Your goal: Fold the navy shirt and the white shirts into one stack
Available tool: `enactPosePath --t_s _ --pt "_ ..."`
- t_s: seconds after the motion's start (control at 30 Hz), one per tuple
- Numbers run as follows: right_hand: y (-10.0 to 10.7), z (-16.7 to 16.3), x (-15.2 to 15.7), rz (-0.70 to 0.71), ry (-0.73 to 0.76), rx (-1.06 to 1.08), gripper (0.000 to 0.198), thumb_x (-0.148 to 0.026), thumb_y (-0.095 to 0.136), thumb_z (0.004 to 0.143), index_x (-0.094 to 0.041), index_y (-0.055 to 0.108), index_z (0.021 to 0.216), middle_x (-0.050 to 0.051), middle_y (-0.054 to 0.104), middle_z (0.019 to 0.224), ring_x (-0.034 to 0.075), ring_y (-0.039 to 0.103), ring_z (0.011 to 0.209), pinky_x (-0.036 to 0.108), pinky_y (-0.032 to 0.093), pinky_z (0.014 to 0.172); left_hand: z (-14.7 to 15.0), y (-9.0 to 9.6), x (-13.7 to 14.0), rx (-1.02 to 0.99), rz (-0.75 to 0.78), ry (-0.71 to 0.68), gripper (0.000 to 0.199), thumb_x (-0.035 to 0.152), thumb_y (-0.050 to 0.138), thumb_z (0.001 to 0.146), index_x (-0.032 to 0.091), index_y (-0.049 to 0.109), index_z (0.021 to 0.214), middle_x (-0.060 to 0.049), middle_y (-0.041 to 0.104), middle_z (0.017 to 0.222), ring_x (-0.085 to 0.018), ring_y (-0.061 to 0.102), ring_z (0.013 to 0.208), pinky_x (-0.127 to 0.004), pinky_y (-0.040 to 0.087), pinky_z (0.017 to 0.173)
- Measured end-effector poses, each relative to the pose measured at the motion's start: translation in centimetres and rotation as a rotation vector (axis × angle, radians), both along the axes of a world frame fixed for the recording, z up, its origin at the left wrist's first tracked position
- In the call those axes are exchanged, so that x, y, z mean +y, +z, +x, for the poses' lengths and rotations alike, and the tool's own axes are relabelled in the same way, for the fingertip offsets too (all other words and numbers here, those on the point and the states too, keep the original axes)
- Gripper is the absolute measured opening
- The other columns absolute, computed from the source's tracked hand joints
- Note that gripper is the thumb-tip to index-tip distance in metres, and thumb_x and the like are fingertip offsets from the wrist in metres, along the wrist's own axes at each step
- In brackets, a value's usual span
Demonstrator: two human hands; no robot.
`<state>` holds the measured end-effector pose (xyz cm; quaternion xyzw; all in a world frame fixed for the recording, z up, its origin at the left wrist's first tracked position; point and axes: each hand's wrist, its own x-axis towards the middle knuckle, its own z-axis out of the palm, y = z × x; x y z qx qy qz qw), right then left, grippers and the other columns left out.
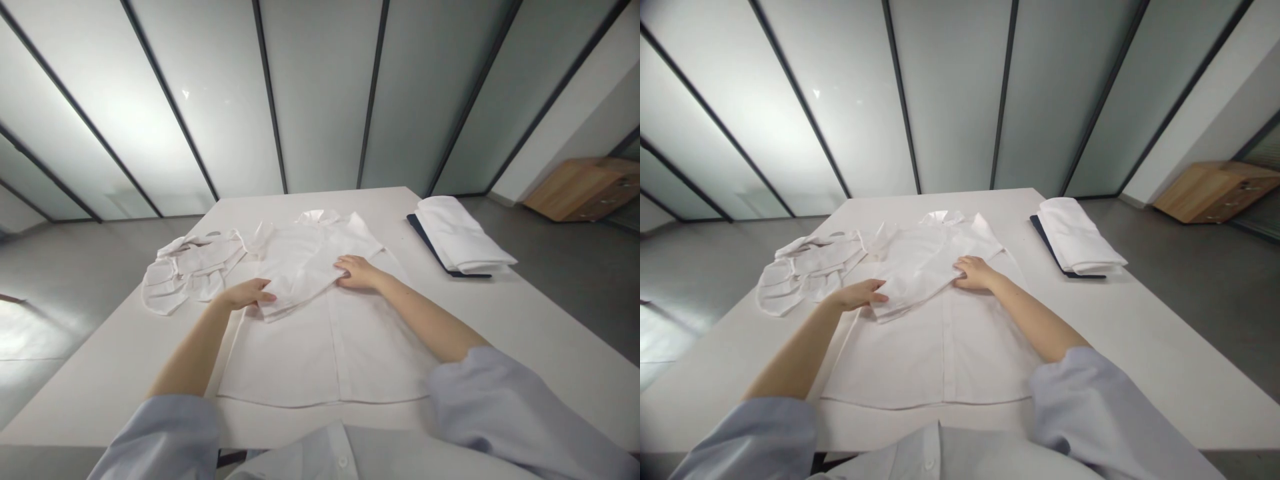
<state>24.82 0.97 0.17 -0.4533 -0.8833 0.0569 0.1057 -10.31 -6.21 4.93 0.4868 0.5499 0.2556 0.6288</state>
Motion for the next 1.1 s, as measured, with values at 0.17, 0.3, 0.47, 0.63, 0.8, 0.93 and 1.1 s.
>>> enactPosePath --t_s 0.17,0.3,0.47,0.63,0.8,0.93,1.1 --pt "-1.4 1.6 1.4 0.009 -0.123 0.066 0.045 -0.028 0.061 0.086 -0.017 0.061 0.130 0.014 0.050 0.145 0.026 0.043 0.136 0.041 0.033 0.113 0.3 -0.3 -0.8 -0.123 0.056 -0.064 0.045 0.020 0.082 0.054 0.022 0.071 0.098 -0.006 0.074 0.087 -0.026 0.070 0.083 -0.034 0.057 0.069" --pt "-1.2 2.3 2.2 -0.069 -0.121 0.164 0.040 -0.022 0.062 0.084 -0.016 0.066 0.123 0.013 0.054 0.141 0.025 0.048 0.133 0.040 0.033 0.113 0.3 -0.8 -1.7 -0.236 0.048 -0.085 0.046 0.026 0.082 0.054 0.018 0.069 0.097 -0.010 0.073 0.086 -0.027 0.071 0.078 -0.034 0.056 0.066" --pt "0.2 3.6 2.3 -0.278 -0.046 0.271 0.046 -0.044 0.069 0.081 -0.019 0.068 0.120 0.012 0.059 0.136 0.030 0.053 0.127 0.042 0.039 0.109 -2.0 0.4 -1.3 0.063 -0.087 -0.480 0.046 0.055 0.074 0.064 0.014 0.066 0.083 -0.010 0.070 0.067 -0.024 0.067 0.059 -0.030 0.051 0.051" --pt "0.6 4.2 2.2 -0.170 -0.151 0.238 0.045 -0.045 0.061 0.085 -0.019 0.066 0.121 0.011 0.063 0.130 0.028 0.057 0.122 0.039 0.039 0.107 -3.0 1.6 1.6 0.735 0.376 -0.174 0.045 0.060 0.059 0.076 0.018 0.065 0.091 -0.005 0.071 0.076 -0.021 0.067 0.070 -0.031 0.052 0.067" --pt "0.1 2.1 1.5 -0.051 -0.151 0.135 0.049 -0.046 0.049 0.093 -0.019 0.059 0.132 0.011 0.056 0.139 0.025 0.049 0.131 0.038 0.035 0.110 1.5 -0.2 3.6 0.955 0.654 -0.222 0.050 0.052 0.049 0.084 0.019 0.060 0.120 -0.010 0.067 0.119 -0.023 0.065 0.102 -0.033 0.049 0.091" --pt "0.5 -0.9 0.7 -0.056 -0.234 -0.015 0.067 -0.063 0.041 0.092 -0.021 0.047 0.143 0.013 0.038 0.153 0.030 0.031 0.142 0.047 0.023 0.115 6.6 -1.8 4.9 1.085 0.663 -0.376 0.064 0.056 0.045 0.087 0.017 0.048 0.138 -0.013 0.048 0.147 -0.027 0.043 0.136 -0.037 0.033 0.111" --pt "0.5 -3.4 0.0 -0.167 -0.335 -0.131 0.094 -0.082 0.034 0.081 -0.023 0.029 0.153 0.016 0.017 0.161 0.042 0.014 0.146 0.063 0.013 0.112 9.6 -3.4 6.9 1.221 0.634 -0.296 0.080 0.070 0.031 0.089 0.019 0.032 0.150 -0.016 0.023 0.160 -0.034 0.022 0.146 -0.053 0.021 0.115"
